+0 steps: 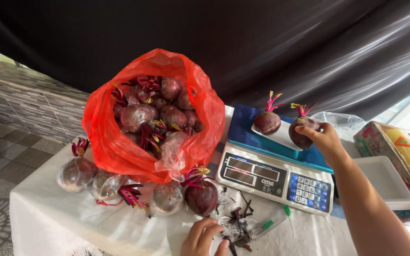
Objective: The person is trimming the stems and roots of beetroots using a small knife and then weighing each one on a digital scale.
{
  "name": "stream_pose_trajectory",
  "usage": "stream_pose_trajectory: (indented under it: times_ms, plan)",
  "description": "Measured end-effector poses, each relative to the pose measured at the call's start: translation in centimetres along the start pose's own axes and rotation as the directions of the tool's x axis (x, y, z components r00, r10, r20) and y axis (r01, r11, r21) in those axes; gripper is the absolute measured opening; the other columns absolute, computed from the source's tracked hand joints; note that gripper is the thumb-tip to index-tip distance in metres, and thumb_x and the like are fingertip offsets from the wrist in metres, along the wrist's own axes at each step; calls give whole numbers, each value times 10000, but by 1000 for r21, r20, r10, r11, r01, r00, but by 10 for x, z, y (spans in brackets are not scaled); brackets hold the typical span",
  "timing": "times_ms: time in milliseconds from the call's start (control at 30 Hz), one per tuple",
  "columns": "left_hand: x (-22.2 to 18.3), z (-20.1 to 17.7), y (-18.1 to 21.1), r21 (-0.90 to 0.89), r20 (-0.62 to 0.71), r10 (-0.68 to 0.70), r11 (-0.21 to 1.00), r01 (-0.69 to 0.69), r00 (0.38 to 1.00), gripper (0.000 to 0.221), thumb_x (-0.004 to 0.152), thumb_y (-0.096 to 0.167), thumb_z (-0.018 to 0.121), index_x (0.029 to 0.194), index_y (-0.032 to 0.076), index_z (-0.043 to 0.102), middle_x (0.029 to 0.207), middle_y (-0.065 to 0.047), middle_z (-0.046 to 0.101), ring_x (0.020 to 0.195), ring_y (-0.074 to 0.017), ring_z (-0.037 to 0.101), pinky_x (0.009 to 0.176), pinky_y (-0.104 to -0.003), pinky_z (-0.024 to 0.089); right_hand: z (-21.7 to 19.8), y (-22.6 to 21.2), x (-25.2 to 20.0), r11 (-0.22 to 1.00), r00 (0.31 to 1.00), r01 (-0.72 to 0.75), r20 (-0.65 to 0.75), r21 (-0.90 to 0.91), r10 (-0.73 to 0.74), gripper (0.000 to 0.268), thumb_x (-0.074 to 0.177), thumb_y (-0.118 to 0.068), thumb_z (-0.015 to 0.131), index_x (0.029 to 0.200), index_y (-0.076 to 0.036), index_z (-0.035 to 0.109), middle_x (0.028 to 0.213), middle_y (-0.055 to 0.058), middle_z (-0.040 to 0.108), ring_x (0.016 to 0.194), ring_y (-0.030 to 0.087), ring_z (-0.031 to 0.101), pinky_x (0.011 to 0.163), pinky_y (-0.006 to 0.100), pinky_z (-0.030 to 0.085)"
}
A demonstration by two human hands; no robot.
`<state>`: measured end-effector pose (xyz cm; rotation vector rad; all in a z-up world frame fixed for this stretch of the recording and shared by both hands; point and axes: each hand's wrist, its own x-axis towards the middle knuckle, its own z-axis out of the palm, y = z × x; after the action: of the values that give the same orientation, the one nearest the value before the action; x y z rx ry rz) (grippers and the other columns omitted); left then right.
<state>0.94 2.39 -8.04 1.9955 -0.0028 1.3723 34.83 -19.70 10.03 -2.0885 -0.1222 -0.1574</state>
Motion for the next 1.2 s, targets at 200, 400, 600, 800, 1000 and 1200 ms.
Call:
stream_pose_trajectory:
  times_ms: [200,400,600,800,1000,1200]
  plan:
    - [8,-7,0,-23,57,27,999,-26,998,240,942,374,621,952,157,724,1000,-51,699,868,-229,725,749,-353,598,13,-8,11,992,995,-46,87,-118,56,588,686,-347,863,1118,-3,662,1041,131,689,934,247,644,741,371,502]
    - [25,-23,15,-103,186,48,994,-29,981,199,952,265,625,1025,92,691,1039,-106,674,897,-281,680,801,-379,558,14,-4,18,996,978,-54,196,-75,68,508,795,-371,812,1191,-68,716,1084,82,734,1011,202,670,852,315,496]
    - [26,-27,16,-93,248,37,996,-15,968,195,970,259,603,1011,84,680,1045,-80,658,918,-246,663,775,-354,563,11,-28,1,985,976,-104,176,-135,127,594,872,-496,716,1252,-47,635,1191,96,666,1138,221,589,974,372,427]
    - [24,-27,17,-97,236,35,995,-12,971,177,959,242,618,1013,89,688,1050,-78,658,919,-246,662,790,-358,564,6,-69,-32,945,950,-269,109,-186,292,972,802,-602,621,1584,-103,332,1599,132,396,1495,319,339,1188,596,243]
    - [25,-28,16,-102,230,53,994,-31,972,166,964,237,616,1011,89,675,1044,-84,652,903,-259,656,784,-365,558,1,-77,-36,938,940,-307,100,-162,325,923,814,-604,609,1573,-148,349,1616,148,367,1508,358,311,1182,659,225]
    - [24,-27,15,-97,227,46,995,-25,973,162,957,236,626,1014,93,677,1042,-80,653,893,-259,658,766,-365,560,-1,-68,-26,938,944,-301,85,-171,318,903,843,-596,606,1582,-146,347,1610,167,371,1493,411,309,1171,634,260]
